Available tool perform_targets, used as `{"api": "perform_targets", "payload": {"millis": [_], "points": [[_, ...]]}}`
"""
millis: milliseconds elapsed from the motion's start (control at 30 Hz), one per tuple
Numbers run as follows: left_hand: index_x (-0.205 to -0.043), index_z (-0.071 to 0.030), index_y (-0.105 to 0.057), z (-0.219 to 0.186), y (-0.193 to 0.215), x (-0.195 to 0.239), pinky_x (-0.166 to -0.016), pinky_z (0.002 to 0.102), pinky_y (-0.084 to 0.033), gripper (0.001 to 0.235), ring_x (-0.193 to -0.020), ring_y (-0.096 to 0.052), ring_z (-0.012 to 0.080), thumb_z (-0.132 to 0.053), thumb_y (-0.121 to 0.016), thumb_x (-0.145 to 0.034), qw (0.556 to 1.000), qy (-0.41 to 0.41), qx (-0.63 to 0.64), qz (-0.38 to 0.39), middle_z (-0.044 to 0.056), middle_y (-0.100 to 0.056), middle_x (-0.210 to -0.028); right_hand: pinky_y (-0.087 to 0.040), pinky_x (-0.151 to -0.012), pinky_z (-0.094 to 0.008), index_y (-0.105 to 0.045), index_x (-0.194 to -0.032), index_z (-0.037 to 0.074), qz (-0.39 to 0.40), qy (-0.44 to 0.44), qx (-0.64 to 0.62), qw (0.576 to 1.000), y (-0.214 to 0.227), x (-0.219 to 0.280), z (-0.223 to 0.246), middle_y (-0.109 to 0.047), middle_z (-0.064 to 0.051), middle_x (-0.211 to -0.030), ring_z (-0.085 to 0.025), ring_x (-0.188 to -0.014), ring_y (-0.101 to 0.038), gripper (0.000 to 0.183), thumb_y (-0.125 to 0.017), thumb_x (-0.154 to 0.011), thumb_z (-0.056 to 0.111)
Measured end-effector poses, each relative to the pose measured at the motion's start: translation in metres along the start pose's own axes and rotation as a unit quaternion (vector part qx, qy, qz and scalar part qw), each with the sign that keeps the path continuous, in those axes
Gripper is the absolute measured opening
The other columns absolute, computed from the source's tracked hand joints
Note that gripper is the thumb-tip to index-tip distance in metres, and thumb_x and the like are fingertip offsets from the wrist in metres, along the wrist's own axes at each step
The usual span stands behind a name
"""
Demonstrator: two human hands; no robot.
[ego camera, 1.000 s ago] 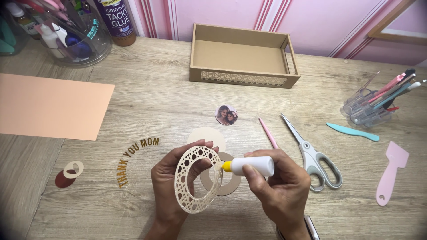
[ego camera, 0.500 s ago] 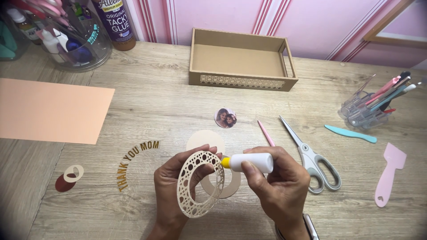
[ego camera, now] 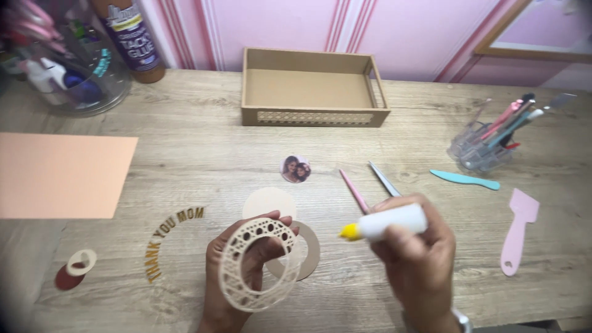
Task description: Assembling a decorative paper craft using glue and paper cutouts
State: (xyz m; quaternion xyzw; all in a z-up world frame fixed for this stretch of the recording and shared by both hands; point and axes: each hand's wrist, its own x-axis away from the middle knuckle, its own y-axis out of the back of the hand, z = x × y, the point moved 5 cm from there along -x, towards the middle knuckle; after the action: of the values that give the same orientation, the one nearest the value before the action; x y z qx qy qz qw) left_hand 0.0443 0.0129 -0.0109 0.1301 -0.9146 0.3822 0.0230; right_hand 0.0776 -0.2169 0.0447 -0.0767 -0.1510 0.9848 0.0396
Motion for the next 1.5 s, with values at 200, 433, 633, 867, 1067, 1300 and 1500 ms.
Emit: {"api": "perform_targets", "payload": {"millis": [200,433,633,867,1067,1300,1500], "points": [[-0.14,-0.001,-0.062,0.034,0.015,-0.009,-0.093,0.054,-0.059,0.067,-0.098,-0.077,0.0434,-0.005,-0.076,-0.075,0.986,0.166,-0.016,0.029,0.026,-0.078,-0.111,-0.059,-0.06,-0.024,-0.073,-0.098,0.001,0.067,0.081,0.211,0.972,-0.02,-0.007,0.037,-0.078,-0.009,-0.084,-0.014,-0.071,-0.073,0.025,-0.074,-0.084,0.021],[-0.125,0.012,-0.069,0.015,-0.001,0.002,-0.078,0.052,-0.061,0.053,-0.087,-0.078,0.042,0.002,-0.077,-0.073,0.984,0.174,-0.025,-0.029,0.033,-0.078,-0.096,-0.047,-0.054,-0.019,-0.074,-0.096,0.008,0.186,0.193,0.322,0.908,-0.069,-0.007,0.041,-0.077,0.0,-0.084,-0.005,-0.059,-0.059,0.021,-0.081,-0.079,0.018],[-0.119,0.013,-0.072,-0.001,-0.017,0.003,-0.078,0.048,-0.064,0.05,-0.088,-0.079,0.0382,-0.002,-0.081,-0.072,0.989,0.134,-0.031,0.045,0.031,-0.08,-0.099,-0.047,-0.05,-0.019,-0.073,-0.094,0.009,0.183,0.209,0.348,0.895,-0.074,-0.01,0.036,-0.076,0.002,-0.078,-0.004,-0.056,-0.058,0.023,-0.082,-0.079,0.022],[-0.118,0.014,-0.075,0.001,-0.014,0.002,-0.076,0.05,-0.065,0.053,-0.084,-0.078,0.0386,-0.003,-0.082,-0.068,0.988,0.141,-0.062,0.008,0.031,-0.081,-0.095,-0.044,-0.048,-0.019,-0.074,-0.094,0.009,0.189,0.214,0.342,0.895,-0.076,-0.009,0.039,-0.075,0.002,-0.078,-0.004,-0.054,-0.056,0.02,-0.08,-0.08,0.022],[-0.108,0.014,-0.078,-0.005,-0.018,0.004,-0.075,0.046,-0.066,0.045,-0.081,-0.079,0.0346,-0.008,-0.084,-0.069,0.986,0.127,-0.103,0.024,0.028,-0.083,-0.09,-0.045,-0.049,-0.018,-0.074,-0.095,0.008,0.188,0.21,0.334,0.899,-0.079,-0.01,0.039,-0.076,0.001,-0.08,-0.004,-0.056,-0.057,0.019,-0.08,-0.081,0.02],[-0.1,0.014,-0.078,0.001,-0.014,0.002,-0.075,0.042,-0.065,0.028,-0.082,-0.078,0.0313,0.001,-0.081,-0.075,0.992,0.08,-0.065,0.067,0.025,-0.082,-0.092,-0.048,-0.054,-0.019,-0.073,-0.098,0.009,0.22,0.241,0.324,0.888,-0.095,-0.012,0.043,-0.076,0.001,-0.085,-0.005,-0.062,-0.059,0.021,-0.081,-0.083,0.021],[-0.116,0.012,-0.071,0.005,-0.008,0.002,-0.073,0.046,-0.061,0.05,-0.087,-0.076,0.0356,-0.005,-0.083,-0.071,0.993,0.092,-0.06,0.04,0.027,-0.08,-0.095,-0.054,-0.063,-0.021,-0.071,-0.1,0.005,0.09,0.175,0.266,0.944,-0.045,-0.018,0.032,-0.075,-0.007,-0.094,-0.012,-0.074,-0.069,0.019,-0.075,-0.085,0.016]]}}
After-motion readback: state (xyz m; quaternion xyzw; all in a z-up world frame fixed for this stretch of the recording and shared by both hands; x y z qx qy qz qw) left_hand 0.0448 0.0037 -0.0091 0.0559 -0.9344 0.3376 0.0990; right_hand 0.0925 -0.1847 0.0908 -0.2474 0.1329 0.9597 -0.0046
